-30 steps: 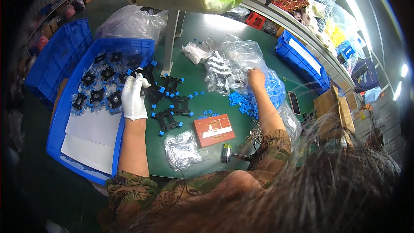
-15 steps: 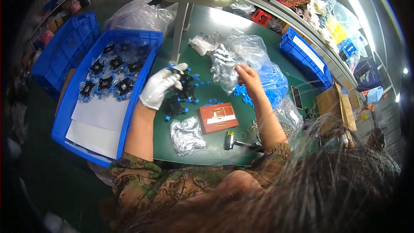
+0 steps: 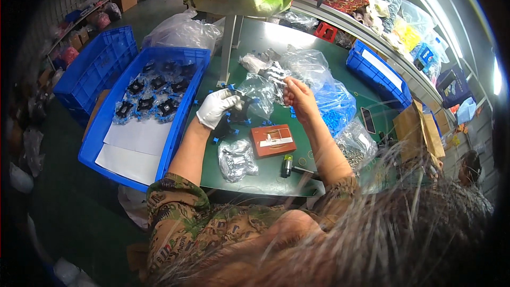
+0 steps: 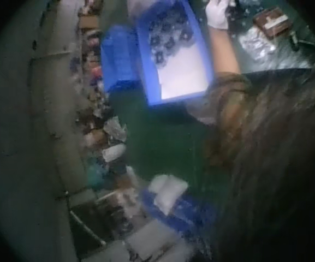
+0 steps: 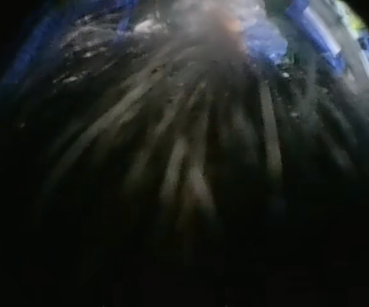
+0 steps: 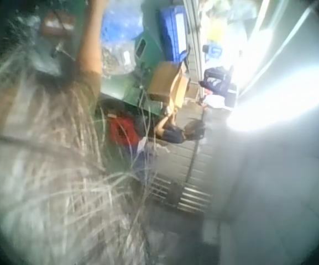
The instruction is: The person assembles small black plastic frames with blue plastic pieces and metal pins. They use a hammer to tap the pins into place, then place the assembled units into a blue crate. The person also handles clear plastic bags and organizes components on the green workbench.
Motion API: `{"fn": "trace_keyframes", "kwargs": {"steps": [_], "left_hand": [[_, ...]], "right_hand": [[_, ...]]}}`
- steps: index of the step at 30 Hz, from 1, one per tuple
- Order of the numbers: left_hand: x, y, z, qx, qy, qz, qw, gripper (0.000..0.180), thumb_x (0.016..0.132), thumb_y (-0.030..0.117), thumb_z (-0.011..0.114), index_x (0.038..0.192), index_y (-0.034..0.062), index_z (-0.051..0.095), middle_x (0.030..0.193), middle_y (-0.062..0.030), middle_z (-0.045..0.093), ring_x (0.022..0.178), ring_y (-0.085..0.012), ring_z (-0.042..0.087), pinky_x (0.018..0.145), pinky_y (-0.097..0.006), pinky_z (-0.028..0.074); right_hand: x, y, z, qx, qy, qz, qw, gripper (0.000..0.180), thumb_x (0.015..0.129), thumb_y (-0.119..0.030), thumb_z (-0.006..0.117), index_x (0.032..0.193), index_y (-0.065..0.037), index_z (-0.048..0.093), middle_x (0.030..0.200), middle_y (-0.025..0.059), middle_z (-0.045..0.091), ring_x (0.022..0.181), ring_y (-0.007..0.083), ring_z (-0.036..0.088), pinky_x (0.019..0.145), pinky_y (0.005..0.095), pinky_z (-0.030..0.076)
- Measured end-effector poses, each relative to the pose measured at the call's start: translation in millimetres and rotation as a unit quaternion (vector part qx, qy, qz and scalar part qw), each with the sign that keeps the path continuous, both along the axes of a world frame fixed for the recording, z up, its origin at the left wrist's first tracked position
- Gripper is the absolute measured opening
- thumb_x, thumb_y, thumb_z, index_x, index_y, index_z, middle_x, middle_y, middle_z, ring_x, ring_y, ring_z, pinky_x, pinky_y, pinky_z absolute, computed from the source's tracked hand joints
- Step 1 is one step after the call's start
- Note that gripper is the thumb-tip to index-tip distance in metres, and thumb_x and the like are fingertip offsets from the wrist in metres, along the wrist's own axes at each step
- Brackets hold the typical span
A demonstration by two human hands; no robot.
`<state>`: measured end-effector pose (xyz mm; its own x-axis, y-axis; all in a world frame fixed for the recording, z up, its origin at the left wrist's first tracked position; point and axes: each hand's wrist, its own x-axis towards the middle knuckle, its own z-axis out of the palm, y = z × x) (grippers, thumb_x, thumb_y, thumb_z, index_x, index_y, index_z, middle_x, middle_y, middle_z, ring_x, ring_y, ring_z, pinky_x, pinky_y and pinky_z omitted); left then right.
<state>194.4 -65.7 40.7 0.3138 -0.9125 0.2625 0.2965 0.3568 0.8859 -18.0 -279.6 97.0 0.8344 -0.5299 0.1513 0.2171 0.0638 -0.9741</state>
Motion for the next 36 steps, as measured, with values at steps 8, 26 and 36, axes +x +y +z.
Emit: {"fn": "trace_keyframes", "kwargs": {"steps": [8, 26, 36], "left_hand": [[-15, 2, 5, 0.015, -0.062, -0.016, 0.998, 0.021, 0.098, 0.007, 0.065, 0.116, -0.0039, 0.069, 0.099, -0.0070, 0.072, 0.084, -0.0118, 0.066, 0.080, -0.025, 0.052], [-2, -2, -4, 0.039, -0.063, 0.043, 0.996, 0.018, 0.099, 0.003, 0.061, 0.115, -0.0021, 0.068, 0.097, -0.0063, 0.072, 0.087, -0.0142, 0.067, 0.083, -0.028, 0.054], [1, 22, -10, 0.198, -0.129, 0.169, 0.957, 0.014, 0.096, 0.013, 0.067, 0.100, 0.0011, 0.072, 0.087, -0.0046, 0.073, 0.072, -0.0082, 0.065, 0.065, -0.022, 0.048]], "right_hand": [[2, 45, 4, 0.088, 0.086, 0.162, 0.979, 0.052, 0.100, -0.039, 0.063, 0.136, -0.002, 0.057, 0.127, 0.0085, 0.065, 0.111, 0.0178, 0.062, 0.088, 0.0320, 0.050], [1, 40, -26, 0.146, 0.134, 0.085, 0.976, 0.065, 0.096, -0.037, 0.069, 0.148, -0.010, 0.042, 0.118, 0.0071, 0.067, 0.097, 0.0173, 0.066, 0.077, 0.0387, 0.056], [39, 55, -78, -0.376, 0.079, 0.029, 0.923, 0.036, 0.094, -0.007, 0.063, 0.131, -0.006, 0.064, 0.115, 0.0073, 0.068, 0.091, 0.0200, 0.066, 0.082, 0.0344, 0.054]]}}
